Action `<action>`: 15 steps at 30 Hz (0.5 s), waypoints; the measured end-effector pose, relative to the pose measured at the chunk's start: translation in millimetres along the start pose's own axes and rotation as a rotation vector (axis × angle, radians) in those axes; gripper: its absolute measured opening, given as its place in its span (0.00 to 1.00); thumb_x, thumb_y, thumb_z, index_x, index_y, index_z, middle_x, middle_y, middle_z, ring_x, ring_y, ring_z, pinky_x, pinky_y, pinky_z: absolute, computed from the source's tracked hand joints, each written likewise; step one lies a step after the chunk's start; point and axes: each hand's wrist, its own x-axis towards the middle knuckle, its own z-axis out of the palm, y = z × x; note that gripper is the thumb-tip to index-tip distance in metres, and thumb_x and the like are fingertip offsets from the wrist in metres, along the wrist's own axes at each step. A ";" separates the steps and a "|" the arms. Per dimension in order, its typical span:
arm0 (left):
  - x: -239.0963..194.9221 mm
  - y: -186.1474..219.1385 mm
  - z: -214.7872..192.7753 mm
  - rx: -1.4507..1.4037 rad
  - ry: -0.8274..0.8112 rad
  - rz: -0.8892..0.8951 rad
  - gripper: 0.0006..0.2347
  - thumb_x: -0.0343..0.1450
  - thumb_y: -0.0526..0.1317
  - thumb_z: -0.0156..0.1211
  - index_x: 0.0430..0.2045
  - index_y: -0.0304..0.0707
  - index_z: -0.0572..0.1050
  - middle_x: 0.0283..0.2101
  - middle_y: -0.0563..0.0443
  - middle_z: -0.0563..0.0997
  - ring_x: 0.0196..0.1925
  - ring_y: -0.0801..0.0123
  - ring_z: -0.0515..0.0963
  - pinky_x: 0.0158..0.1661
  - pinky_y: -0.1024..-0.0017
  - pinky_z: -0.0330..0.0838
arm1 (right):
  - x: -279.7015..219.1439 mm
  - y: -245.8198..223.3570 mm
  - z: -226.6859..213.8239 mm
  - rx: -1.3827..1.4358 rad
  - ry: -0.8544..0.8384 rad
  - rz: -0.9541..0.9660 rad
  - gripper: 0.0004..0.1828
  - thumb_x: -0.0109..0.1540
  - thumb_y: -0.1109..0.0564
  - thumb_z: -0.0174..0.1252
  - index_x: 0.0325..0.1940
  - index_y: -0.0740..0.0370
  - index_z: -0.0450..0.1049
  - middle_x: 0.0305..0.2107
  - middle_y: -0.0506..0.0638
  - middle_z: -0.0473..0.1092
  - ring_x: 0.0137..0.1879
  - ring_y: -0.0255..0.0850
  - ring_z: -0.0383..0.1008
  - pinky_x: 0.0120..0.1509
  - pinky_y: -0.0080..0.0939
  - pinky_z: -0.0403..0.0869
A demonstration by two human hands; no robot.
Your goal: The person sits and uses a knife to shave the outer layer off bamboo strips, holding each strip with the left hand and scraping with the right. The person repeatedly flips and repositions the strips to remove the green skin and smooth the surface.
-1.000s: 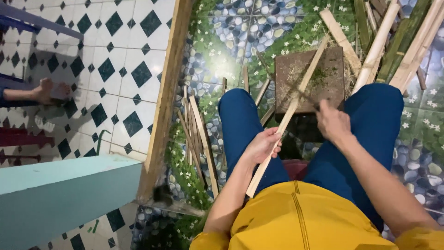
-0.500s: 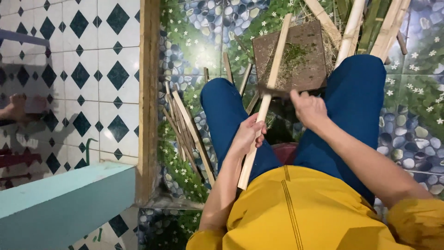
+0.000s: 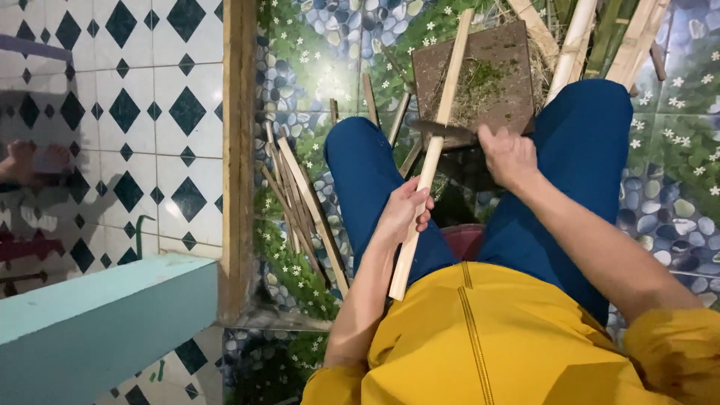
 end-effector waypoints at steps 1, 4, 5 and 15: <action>0.7 -2.5 -1.9 0.004 -0.002 -0.002 0.24 0.78 0.31 0.49 0.69 0.18 0.53 0.28 0.36 0.75 0.16 0.64 0.72 0.09 0.69 0.66 | 5.6 0.0 2.5 0.001 0.000 0.005 0.08 0.62 0.57 0.56 0.44 0.53 0.66 0.23 0.51 0.64 0.25 0.53 0.75 0.28 0.50 0.72; 7.7 -7.8 -6.9 -0.045 -0.025 -0.001 0.24 0.78 0.31 0.49 0.69 0.18 0.53 0.29 0.35 0.75 0.17 0.64 0.71 0.09 0.68 0.65 | 18.1 -0.5 -1.4 0.086 -0.048 0.088 0.06 0.64 0.59 0.53 0.45 0.56 0.65 0.24 0.57 0.67 0.27 0.60 0.77 0.31 0.56 0.73; 10.8 -9.5 -9.3 -0.071 -0.035 -0.011 0.24 0.78 0.31 0.50 0.69 0.19 0.54 0.29 0.35 0.74 0.16 0.64 0.71 0.09 0.68 0.64 | 17.2 -3.6 -9.6 0.100 -0.098 0.096 0.06 0.64 0.58 0.51 0.46 0.56 0.65 0.25 0.57 0.69 0.29 0.61 0.78 0.32 0.56 0.74; -6.7 -14.3 -8.8 -0.122 -0.040 -0.044 0.23 0.77 0.31 0.51 0.68 0.21 0.56 0.27 0.36 0.73 0.15 0.64 0.70 0.08 0.70 0.62 | 40.6 36.9 27.0 0.148 -0.271 0.253 0.08 0.67 0.58 0.45 0.50 0.56 0.62 0.28 0.61 0.76 0.35 0.65 0.82 0.40 0.62 0.78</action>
